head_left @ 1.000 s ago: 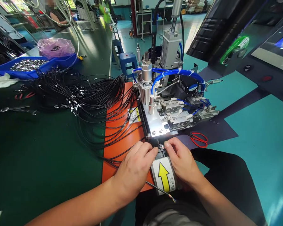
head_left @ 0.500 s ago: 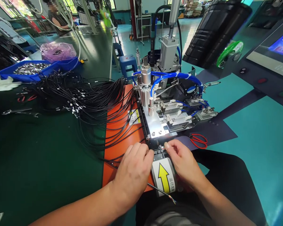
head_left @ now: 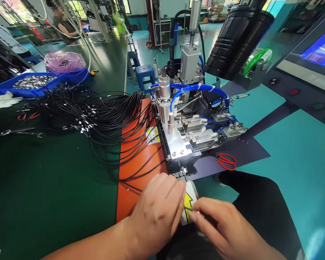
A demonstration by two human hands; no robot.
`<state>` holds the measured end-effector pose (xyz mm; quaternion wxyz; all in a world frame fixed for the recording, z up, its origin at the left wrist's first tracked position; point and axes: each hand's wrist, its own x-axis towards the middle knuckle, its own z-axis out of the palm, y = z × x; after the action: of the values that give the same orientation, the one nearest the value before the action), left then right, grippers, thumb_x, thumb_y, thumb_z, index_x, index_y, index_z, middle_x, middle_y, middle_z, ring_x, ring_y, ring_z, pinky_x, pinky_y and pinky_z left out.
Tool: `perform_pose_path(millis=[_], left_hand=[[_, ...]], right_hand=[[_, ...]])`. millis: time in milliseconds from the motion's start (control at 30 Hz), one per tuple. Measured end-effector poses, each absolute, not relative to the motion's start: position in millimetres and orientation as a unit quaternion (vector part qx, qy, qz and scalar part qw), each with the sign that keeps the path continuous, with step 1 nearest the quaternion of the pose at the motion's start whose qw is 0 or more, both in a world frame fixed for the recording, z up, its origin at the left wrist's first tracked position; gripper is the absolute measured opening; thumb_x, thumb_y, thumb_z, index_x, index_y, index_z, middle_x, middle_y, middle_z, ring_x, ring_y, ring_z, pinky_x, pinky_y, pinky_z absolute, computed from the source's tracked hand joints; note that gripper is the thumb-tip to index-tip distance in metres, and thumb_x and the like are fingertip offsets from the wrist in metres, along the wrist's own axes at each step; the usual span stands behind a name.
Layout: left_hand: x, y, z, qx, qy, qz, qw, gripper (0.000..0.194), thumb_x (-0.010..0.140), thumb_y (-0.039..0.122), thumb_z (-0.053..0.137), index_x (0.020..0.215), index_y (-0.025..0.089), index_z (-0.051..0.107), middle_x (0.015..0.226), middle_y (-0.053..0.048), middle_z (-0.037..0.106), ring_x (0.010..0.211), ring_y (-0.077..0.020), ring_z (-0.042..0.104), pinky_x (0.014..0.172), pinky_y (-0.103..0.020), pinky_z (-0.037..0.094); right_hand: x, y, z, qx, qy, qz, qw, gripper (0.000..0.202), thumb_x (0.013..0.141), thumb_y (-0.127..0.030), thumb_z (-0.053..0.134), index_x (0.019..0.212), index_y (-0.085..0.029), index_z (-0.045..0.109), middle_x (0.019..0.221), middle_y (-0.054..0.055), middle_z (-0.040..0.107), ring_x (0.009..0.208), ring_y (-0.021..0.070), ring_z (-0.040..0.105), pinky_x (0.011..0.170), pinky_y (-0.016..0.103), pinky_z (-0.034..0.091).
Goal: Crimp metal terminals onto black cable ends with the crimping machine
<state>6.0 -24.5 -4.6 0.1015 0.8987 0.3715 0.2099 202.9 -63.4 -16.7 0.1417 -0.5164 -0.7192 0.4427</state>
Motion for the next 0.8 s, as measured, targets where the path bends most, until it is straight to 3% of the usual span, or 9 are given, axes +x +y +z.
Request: perform_pose_path(millis=[100, 167, 267, 500, 800], left_hand=[[8.4, -25.2, -3.9, 0.86, 0.342, 0.241, 0.29, 0.021, 0.097, 0.015, 0.044, 0.113, 0.016, 0.057, 0.097, -0.006, 0.061, 0.088, -0.0181, 0.055, 0.078, -0.033, 0.049], [7.9, -23.3, -7.9, 0.831, 0.358, 0.252, 0.343, 0.022, 0.098, 0.016, 0.044, 0.116, 0.019, 0.056, 0.101, -0.005, 0.061, 0.091, -0.0154, 0.056, 0.08, -0.028, 0.048], [5.2, -17.9, -16.4, 0.813, 0.396, 0.276, 0.326, 0.019, 0.099, 0.018, 0.046, 0.111, 0.021, 0.06, 0.093, -0.003, 0.06, 0.083, -0.0127, 0.056, 0.072, -0.024, 0.045], [4.5, -9.7, -32.6, 0.804, 0.465, 0.27, 0.255, 0.013, 0.097, 0.023, 0.049, 0.094, 0.018, 0.061, 0.085, -0.002, 0.059, 0.076, -0.0132, 0.054, 0.067, -0.026, 0.042], [7.2, -10.8, -35.6, 0.804, 0.463, 0.277, 0.25, 0.012, 0.096, 0.021, 0.048, 0.091, 0.017, 0.058, 0.083, -0.002, 0.057, 0.072, -0.0127, 0.051, 0.063, -0.026, 0.038]], right_hand=[[207.1, -43.0, -7.5, -0.539, -0.679, 0.454, 0.205, 0.029, 0.099, -0.033, 0.045, 0.079, -0.019, 0.059, 0.075, -0.001, 0.06, 0.069, 0.0116, 0.053, 0.064, 0.023, 0.04], [207.7, -33.0, -7.7, -0.562, -0.641, 0.469, 0.232, 0.024, 0.096, -0.038, 0.053, 0.083, -0.02, 0.063, 0.071, -0.002, 0.059, 0.065, 0.0114, 0.053, 0.061, 0.023, 0.039], [203.5, -24.9, -18.1, -0.586, -0.589, 0.48, 0.283, 0.022, 0.089, -0.043, 0.064, 0.09, -0.021, 0.066, 0.067, -0.003, 0.057, 0.061, 0.011, 0.052, 0.056, 0.022, 0.04], [198.8, -27.9, -44.5, -0.619, -0.533, 0.428, 0.386, 0.031, 0.087, -0.043, 0.067, 0.11, -0.022, 0.063, 0.081, 0.001, 0.061, 0.067, 0.0132, 0.057, 0.061, 0.024, 0.049], [202.0, -34.6, -44.6, -0.594, -0.605, 0.337, 0.41, 0.017, 0.091, -0.031, 0.064, 0.107, -0.025, 0.066, 0.09, 0.001, 0.057, 0.069, 0.0101, 0.055, 0.063, 0.023, 0.048]])
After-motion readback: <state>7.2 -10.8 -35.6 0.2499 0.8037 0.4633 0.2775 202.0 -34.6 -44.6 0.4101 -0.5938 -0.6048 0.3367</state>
